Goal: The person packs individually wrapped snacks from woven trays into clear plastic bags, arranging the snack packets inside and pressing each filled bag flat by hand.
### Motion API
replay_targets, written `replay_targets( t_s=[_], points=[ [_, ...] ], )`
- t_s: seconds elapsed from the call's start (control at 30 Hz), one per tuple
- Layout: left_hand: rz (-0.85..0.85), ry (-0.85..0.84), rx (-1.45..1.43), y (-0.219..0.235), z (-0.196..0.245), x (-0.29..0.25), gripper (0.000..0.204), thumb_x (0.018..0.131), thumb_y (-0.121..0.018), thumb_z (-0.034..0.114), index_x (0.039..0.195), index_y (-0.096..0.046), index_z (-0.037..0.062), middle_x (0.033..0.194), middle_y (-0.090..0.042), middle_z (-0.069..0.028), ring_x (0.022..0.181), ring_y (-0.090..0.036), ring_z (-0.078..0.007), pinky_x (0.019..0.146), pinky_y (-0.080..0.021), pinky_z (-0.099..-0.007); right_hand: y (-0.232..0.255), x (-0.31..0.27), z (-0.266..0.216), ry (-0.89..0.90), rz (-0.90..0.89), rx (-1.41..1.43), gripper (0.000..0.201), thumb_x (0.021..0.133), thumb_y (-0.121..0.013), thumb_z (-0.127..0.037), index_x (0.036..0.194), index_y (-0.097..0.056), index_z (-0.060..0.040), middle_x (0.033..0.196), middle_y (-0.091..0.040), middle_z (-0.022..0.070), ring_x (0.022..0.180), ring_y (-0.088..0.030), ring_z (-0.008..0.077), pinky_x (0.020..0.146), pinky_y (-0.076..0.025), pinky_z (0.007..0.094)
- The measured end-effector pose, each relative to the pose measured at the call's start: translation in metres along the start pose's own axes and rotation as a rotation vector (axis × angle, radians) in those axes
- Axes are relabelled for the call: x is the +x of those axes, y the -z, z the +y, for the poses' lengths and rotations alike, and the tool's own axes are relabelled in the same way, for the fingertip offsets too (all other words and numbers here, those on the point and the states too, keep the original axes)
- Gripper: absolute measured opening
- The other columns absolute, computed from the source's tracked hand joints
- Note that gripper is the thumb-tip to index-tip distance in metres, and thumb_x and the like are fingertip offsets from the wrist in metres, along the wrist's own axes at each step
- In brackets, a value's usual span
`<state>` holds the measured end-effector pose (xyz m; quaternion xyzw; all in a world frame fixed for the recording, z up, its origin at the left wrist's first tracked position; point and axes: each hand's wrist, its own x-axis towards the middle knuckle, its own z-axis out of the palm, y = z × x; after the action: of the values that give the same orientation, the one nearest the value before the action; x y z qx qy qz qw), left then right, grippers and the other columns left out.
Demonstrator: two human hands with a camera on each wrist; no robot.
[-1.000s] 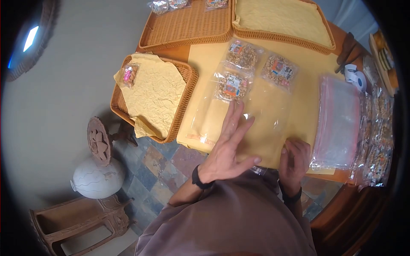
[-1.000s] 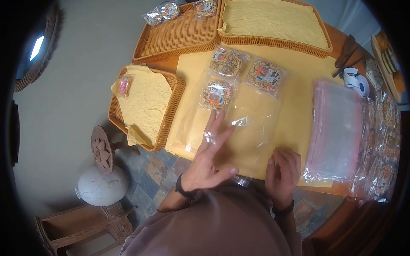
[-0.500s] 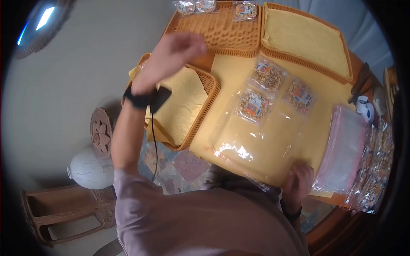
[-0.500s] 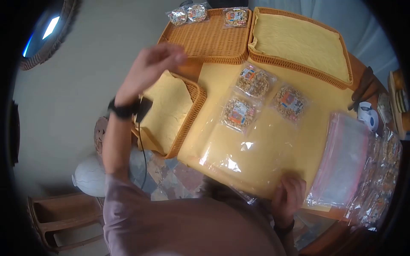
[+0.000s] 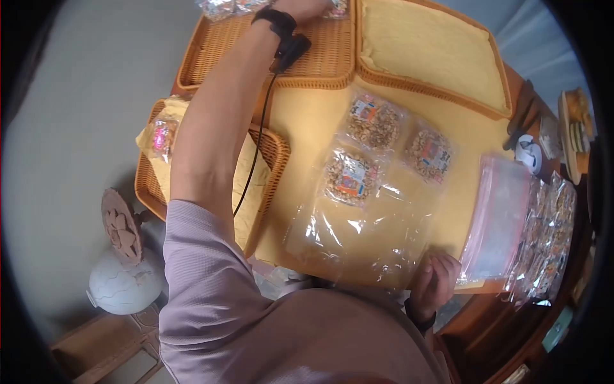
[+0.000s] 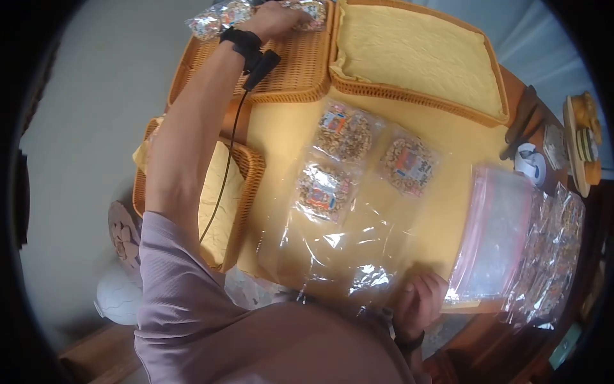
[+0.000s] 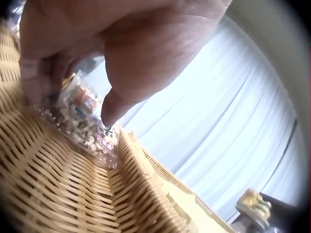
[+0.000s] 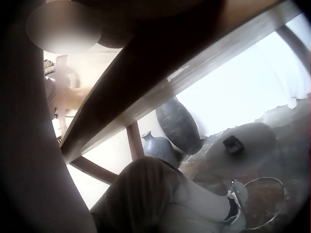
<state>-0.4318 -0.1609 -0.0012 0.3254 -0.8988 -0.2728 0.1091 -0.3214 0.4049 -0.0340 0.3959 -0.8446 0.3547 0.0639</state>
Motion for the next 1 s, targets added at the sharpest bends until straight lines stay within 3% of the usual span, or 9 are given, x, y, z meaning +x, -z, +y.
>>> replay_targets(
  t_s=[0.17, 0.33, 0.47, 0.6, 0.63, 0.73, 0.8, 0.87, 1.0],
  points=[
    [0.093, 0.264, -0.586, -0.005, 0.021, -0.015, 0.031, 0.089, -0.070, 0.006, 0.116, -0.066, -0.0096, 0.103, -0.070, -0.0141, 0.086, -0.068, -0.0261, 0.071, -0.056, -0.0370, 0.002, -0.001, 0.004, 0.027, -0.014, 0.010, 0.013, 0.094, -0.064, 0.000, 0.106, -0.065, 0.0043, 0.102, -0.067, 0.0196, 0.098, -0.063, 0.0381, 0.089, -0.051, 0.0475],
    [0.008, 0.169, -0.707, 0.030, 0.002, -0.031, 0.023, 0.095, -0.068, 0.008, 0.112, -0.066, -0.0068, 0.098, -0.070, -0.0122, 0.085, -0.069, -0.0211, 0.073, -0.059, -0.0337, 0.004, -0.002, 0.003, 0.039, -0.016, 0.048, 0.015, 0.093, -0.064, -0.001, 0.107, -0.066, 0.0041, 0.105, -0.068, 0.0187, 0.100, -0.063, 0.0382, 0.090, -0.051, 0.0475],
    [-0.041, -0.001, -0.883, 0.090, 0.042, -0.134, 0.021, 0.100, -0.063, 0.013, 0.110, -0.067, -0.0054, 0.101, -0.072, -0.0073, 0.087, -0.069, -0.0185, 0.075, -0.060, -0.0290, 0.003, -0.007, 0.011, 0.081, 0.029, 0.127, 0.018, 0.093, -0.065, 0.000, 0.110, -0.066, 0.0044, 0.107, -0.068, 0.0185, 0.102, -0.062, 0.0385, 0.092, -0.050, 0.0476],
    [0.102, 0.150, -0.774, 0.129, 0.018, -0.260, 0.039, 0.101, -0.067, 0.021, 0.127, -0.061, -0.0069, 0.117, -0.069, -0.0125, 0.106, -0.068, -0.0187, 0.092, -0.058, -0.0328, 0.010, -0.006, 0.012, 0.103, 0.035, 0.206, 0.019, 0.092, -0.064, 0.001, 0.111, -0.066, 0.0058, 0.109, -0.068, 0.0189, 0.104, -0.061, 0.0383, 0.093, -0.049, 0.0481],
    [-0.108, 0.159, -0.834, 0.137, 0.033, -0.298, 0.036, 0.100, -0.068, 0.018, 0.126, -0.060, -0.0060, 0.119, -0.068, -0.0117, 0.106, -0.067, -0.0189, 0.092, -0.059, -0.0357, 0.014, -0.007, 0.013, 0.099, 0.031, 0.227, 0.018, 0.092, -0.064, 0.000, 0.109, -0.066, 0.0058, 0.110, -0.068, 0.0189, 0.106, -0.061, 0.0389, 0.094, -0.048, 0.0486],
    [0.092, 0.215, -0.840, 0.120, 0.032, -0.402, 0.033, 0.091, -0.077, 0.016, 0.116, -0.068, -0.0023, 0.103, -0.073, -0.0062, 0.095, -0.070, -0.0130, 0.084, -0.057, -0.0287, 0.027, -0.008, 0.001, 0.124, 0.006, 0.209, 0.016, 0.092, -0.065, -0.003, 0.105, -0.067, 0.0056, 0.111, -0.068, 0.0188, 0.106, -0.060, 0.0397, 0.094, -0.048, 0.0490],
    [-0.161, 0.191, -0.827, 0.112, 0.028, -0.453, 0.033, 0.089, -0.076, 0.010, 0.118, -0.067, -0.0014, 0.095, -0.073, -0.0042, 0.085, -0.068, -0.0096, 0.078, -0.055, -0.0270, 0.033, -0.011, -0.002, 0.168, -0.024, 0.175, 0.022, 0.093, -0.069, -0.013, 0.107, -0.066, 0.0030, 0.115, -0.067, 0.0183, 0.110, -0.059, 0.0408, 0.096, -0.047, 0.0510],
    [-0.381, 0.379, -1.066, 0.084, 0.046, -0.483, 0.020, 0.095, -0.072, 0.005, 0.113, -0.064, 0.0024, 0.091, -0.071, -0.0028, 0.060, -0.061, -0.0049, 0.047, -0.048, -0.0204, 0.036, -0.005, -0.020, 0.355, -0.031, 0.073, 0.032, 0.091, -0.074, -0.023, 0.112, -0.066, -0.0002, 0.121, -0.066, 0.0173, 0.115, -0.057, 0.0415, 0.097, -0.045, 0.0542],
    [-0.376, 0.636, -1.024, 0.025, 0.068, -0.510, 0.014, 0.102, -0.067, 0.013, 0.104, -0.055, 0.0064, 0.090, -0.069, -0.0019, 0.054, -0.061, -0.0044, 0.040, -0.045, -0.0189, 0.028, 0.010, -0.055, 0.408, -0.110, -0.045, 0.038, 0.088, -0.078, -0.027, 0.117, -0.065, -0.0042, 0.139, -0.056, 0.0183, 0.130, -0.048, 0.0439, 0.109, -0.038, 0.0600]
  ],
)
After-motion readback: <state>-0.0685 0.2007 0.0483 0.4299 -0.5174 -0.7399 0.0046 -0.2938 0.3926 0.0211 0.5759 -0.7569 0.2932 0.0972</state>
